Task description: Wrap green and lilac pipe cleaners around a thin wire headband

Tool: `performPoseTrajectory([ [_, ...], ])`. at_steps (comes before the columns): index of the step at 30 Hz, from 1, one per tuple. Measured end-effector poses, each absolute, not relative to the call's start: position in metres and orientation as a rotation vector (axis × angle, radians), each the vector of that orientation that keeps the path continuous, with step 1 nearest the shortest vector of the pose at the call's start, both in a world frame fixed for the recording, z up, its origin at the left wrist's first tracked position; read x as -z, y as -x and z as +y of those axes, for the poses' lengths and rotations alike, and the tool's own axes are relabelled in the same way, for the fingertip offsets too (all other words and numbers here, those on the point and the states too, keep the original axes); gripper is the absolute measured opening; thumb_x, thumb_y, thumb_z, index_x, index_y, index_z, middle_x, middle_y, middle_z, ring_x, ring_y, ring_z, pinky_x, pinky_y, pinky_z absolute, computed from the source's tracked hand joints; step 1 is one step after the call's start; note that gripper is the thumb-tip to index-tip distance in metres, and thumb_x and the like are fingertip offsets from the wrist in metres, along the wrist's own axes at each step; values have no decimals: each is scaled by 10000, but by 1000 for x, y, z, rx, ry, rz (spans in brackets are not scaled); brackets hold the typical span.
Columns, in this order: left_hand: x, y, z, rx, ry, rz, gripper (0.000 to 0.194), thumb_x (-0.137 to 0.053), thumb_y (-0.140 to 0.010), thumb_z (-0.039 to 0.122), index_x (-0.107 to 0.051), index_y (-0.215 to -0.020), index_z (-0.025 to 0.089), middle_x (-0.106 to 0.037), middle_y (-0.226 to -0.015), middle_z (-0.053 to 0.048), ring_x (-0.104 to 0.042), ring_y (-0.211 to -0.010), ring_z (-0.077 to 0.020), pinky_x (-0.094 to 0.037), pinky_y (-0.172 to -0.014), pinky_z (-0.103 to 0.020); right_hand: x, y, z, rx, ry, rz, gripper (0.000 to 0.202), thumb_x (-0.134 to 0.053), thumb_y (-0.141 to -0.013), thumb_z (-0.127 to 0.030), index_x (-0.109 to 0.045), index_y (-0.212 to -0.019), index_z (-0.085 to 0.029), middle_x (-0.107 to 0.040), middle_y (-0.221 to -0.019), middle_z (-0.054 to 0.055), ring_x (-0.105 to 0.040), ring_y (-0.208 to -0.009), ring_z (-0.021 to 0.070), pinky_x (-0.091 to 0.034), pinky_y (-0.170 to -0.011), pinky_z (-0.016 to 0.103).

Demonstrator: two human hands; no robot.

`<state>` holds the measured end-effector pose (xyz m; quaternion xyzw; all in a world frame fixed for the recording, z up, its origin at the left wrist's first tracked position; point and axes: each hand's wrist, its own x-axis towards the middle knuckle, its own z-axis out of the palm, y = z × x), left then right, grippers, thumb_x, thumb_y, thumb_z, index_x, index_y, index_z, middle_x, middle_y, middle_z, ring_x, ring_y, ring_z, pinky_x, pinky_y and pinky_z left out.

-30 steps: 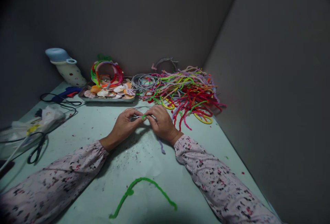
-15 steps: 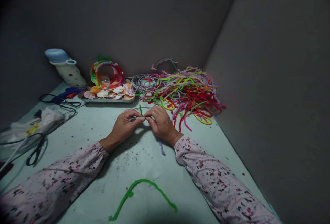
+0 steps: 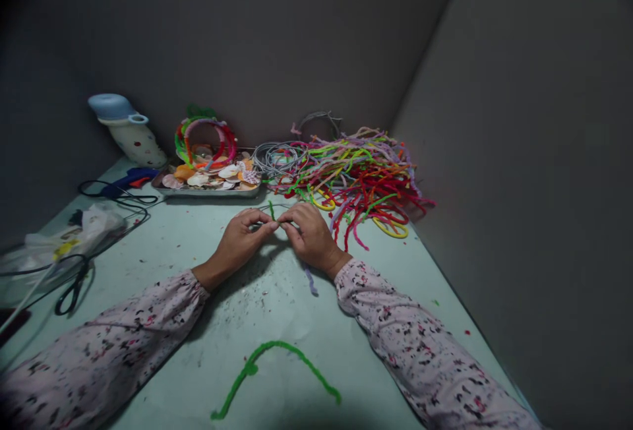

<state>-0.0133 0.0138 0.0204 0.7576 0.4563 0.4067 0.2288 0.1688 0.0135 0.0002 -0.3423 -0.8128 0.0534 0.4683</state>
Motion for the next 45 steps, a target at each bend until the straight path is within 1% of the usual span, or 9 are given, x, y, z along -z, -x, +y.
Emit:
performPoseTrajectory([
  [6, -22, 14, 13, -1132, -2113, 1272, 200, -619, -841, 343, -645, -711, 193, -641, -722, 0, -573, -784, -175, -411, -795, -319, -1, -169, 13, -130, 837, -2007, 78, -541, -915, -207, -606, -956, -216, -635, -908, 65, -559, -919, 219, -463, -851, 415],
  [13, -20, 13, 16, -1130, -2084, 1288, 235, -585, -847, 356, -617, -679, 195, -636, -718, 2, -574, -778, -171, -419, -795, -312, 1, -167, 15, -146, 829, -2012, 81, -545, -912, -219, -609, -960, -210, -633, -907, 67, -562, -914, 217, -466, -840, 402],
  [20, -23, 12, 13, -1102, -2120, 1296, 203, -574, -864, 349, -635, -737, 202, -645, -739, 2, -573, -798, -177, -413, -819, -326, 0, -169, 15, -175, 864, -1993, 98, -533, -922, -233, -623, -958, -218, -642, -907, 66, -564, -917, 222, -464, -851, 414],
  [28, -21, 12, 16, -1098, -2133, 1311, 231, -552, -874, 314, -620, -689, 193, -636, -718, 4, -567, -766, -168, -411, -830, -324, -1, -167, 14, -141, 833, -2012, 87, -551, -919, -231, -625, -956, -206, -649, -886, 65, -571, -891, 215, -463, -826, 393],
  [32, -21, 13, 16, -1077, -2135, 1293, 224, -537, -888, 329, -632, -737, 193, -634, -736, 7, -565, -788, -169, -393, -841, -325, -1, -168, 15, -150, 857, -2000, 91, -546, -925, -235, -625, -958, -204, -650, -890, 64, -568, -891, 213, -461, -828, 395],
  [35, -21, 14, 16, -1069, -2158, 1296, 256, -489, -915, 340, -630, -758, 195, -631, -763, 3, -561, -816, -172, -384, -854, -331, -1, -168, 14, -172, 887, -1992, 97, -537, -929, -239, -624, -963, -213, -652, -900, 62, -569, -900, 218, -460, -837, 408],
  [40, -18, 15, 17, -1087, -2175, 1308, 192, -556, -876, 344, -631, -769, 202, -646, -793, -6, -567, -852, -185, -389, -876, -339, -1, -167, 13, -184, 888, -1999, 93, -548, -927, -245, -628, -967, -217, -648, -898, 60, -566, -894, 216, -460, -828, 404],
  [45, -15, 15, 19, -1089, -2150, 1322, 221, -540, -882, 333, -621, -725, 201, -630, -745, -5, -573, -827, -185, -404, -875, -344, 1, -167, 15, -195, 895, -2018, 97, -547, -928, -246, -626, -973, -212, -647, -886, 61, -562, -882, 215, -456, -814, 396],
])
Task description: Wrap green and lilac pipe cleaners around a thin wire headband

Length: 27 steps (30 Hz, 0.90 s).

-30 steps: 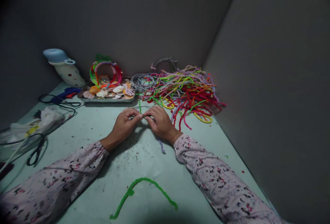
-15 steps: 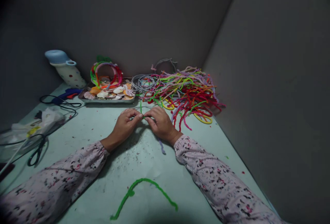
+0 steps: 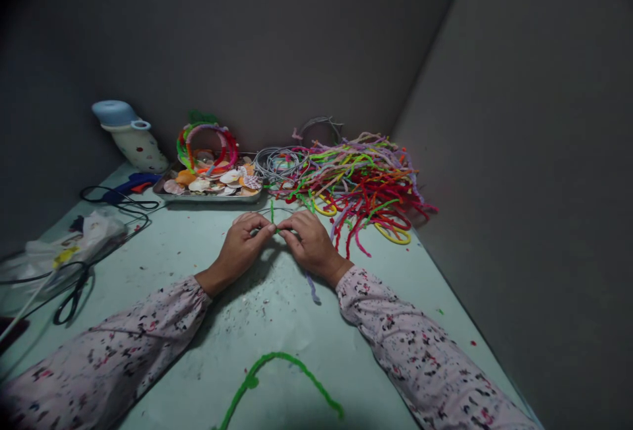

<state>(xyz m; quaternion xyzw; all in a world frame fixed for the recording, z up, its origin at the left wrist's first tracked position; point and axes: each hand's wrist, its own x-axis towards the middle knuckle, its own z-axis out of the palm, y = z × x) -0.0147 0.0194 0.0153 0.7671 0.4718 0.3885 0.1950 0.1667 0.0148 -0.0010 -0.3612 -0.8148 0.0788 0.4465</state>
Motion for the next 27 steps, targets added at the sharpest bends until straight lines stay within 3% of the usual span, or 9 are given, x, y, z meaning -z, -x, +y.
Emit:
performPoseTrajectory([
  [11, -15, 15, 14, -1219, -2201, 1281, 81, -578, -862, 250, -579, -933, 211, -646, -945, -23, -559, -958, -195, -387, -911, -348, -1, -167, 15, -251, 960, -1942, 90, -557, -920, -226, -630, -971, -218, -650, -898, 54, -563, -900, 215, -454, -829, 391],
  [27, -17, 16, 14, -1299, -2348, 1257, 81, -644, -866, 305, -696, -920, 274, -702, -889, -1, -589, -908, -188, -351, -910, -365, -1, -167, 15, -255, 948, -1925, 114, -569, -915, -225, -647, -997, -218, -664, -922, 50, -576, -915, 211, -459, -841, 387],
])
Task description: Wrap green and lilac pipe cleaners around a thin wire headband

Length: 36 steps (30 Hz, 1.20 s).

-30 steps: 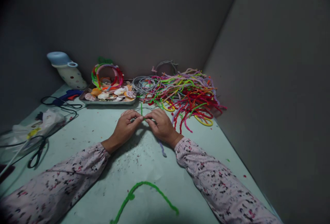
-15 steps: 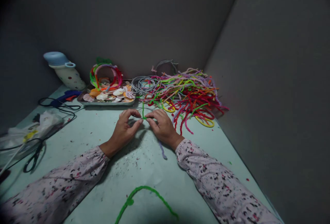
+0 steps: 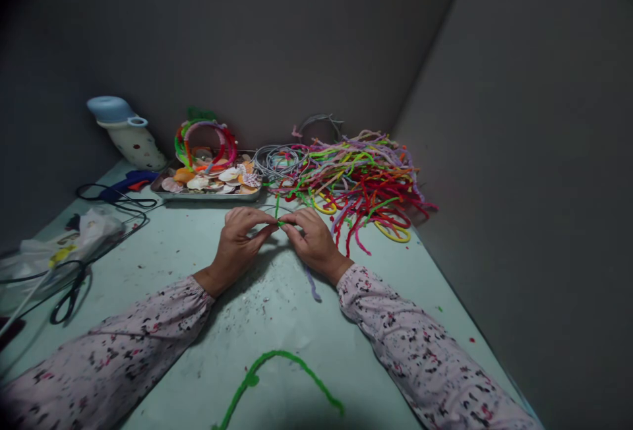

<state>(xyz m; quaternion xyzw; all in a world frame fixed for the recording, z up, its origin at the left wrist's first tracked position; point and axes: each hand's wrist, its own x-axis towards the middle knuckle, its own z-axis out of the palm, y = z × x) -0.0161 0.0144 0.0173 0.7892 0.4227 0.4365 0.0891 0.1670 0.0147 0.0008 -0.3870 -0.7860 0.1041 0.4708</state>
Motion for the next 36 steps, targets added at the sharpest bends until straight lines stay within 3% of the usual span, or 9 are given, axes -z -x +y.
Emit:
performPoseTrajectory([
  [12, -16, 17, 15, -1326, -2348, 1257, 111, -673, -847, 316, -727, -942, 294, -704, -865, -1, -593, -888, -179, -354, -911, -364, -1, -167, 13, -265, 946, -1930, 109, -547, -925, -253, -642, -960, -210, -643, -870, 50, -572, -880, 213, -463, -812, 377],
  [36, -17, 14, 14, -1208, -2376, 1364, 76, -669, -847, 290, -691, -870, 221, -698, -872, -16, -598, -908, -197, -357, -928, -378, -1, -167, 14, -85, 888, -1992, 89, -541, -931, -230, -623, -945, -200, -646, -880, 66, -563, -897, 215, -466, -835, 393],
])
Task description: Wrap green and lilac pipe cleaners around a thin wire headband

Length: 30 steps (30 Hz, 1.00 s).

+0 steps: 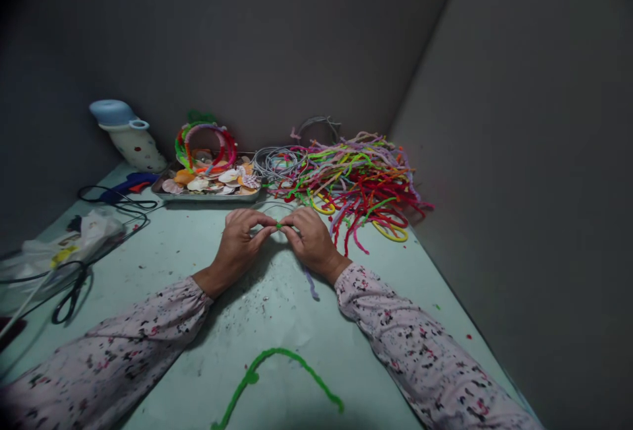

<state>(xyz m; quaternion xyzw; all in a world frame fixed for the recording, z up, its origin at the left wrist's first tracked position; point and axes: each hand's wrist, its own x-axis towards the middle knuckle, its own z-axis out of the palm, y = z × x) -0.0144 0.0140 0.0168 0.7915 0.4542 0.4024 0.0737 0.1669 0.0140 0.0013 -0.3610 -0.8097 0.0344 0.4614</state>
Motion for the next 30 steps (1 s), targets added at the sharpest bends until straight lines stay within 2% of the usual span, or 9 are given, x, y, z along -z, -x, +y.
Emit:
performPoseTrajectory([
  [7, -17, 15, 15, -1136, -2389, 1359, 85, -642, -865, 292, -669, -873, 212, -678, -872, -13, -580, -909, -199, -347, -930, -384, -3, -167, 13, -50, 891, -2014, 91, -536, -934, -237, -617, -953, -201, -646, -881, 68, -559, -889, 215, -468, -823, 395],
  [14, -17, 17, 16, -1112, -2442, 1324, 127, -611, -888, 315, -658, -956, 218, -682, -939, -23, -572, -946, -205, -341, -918, -383, -3, -168, 13, -51, 895, -2001, 95, -522, -939, -233, -612, -956, -211, -638, -883, 64, -559, -908, 217, -470, -837, 400],
  [30, -30, 17, 12, -1005, -2479, 1306, 148, -557, -900, 296, -652, -834, 204, -661, -838, -18, -568, -871, -197, -337, -902, -393, -4, -168, 12, -73, 876, -1994, 109, -536, -924, -239, -635, -968, -219, -650, -900, 66, -565, -926, 224, -466, -858, 415],
])
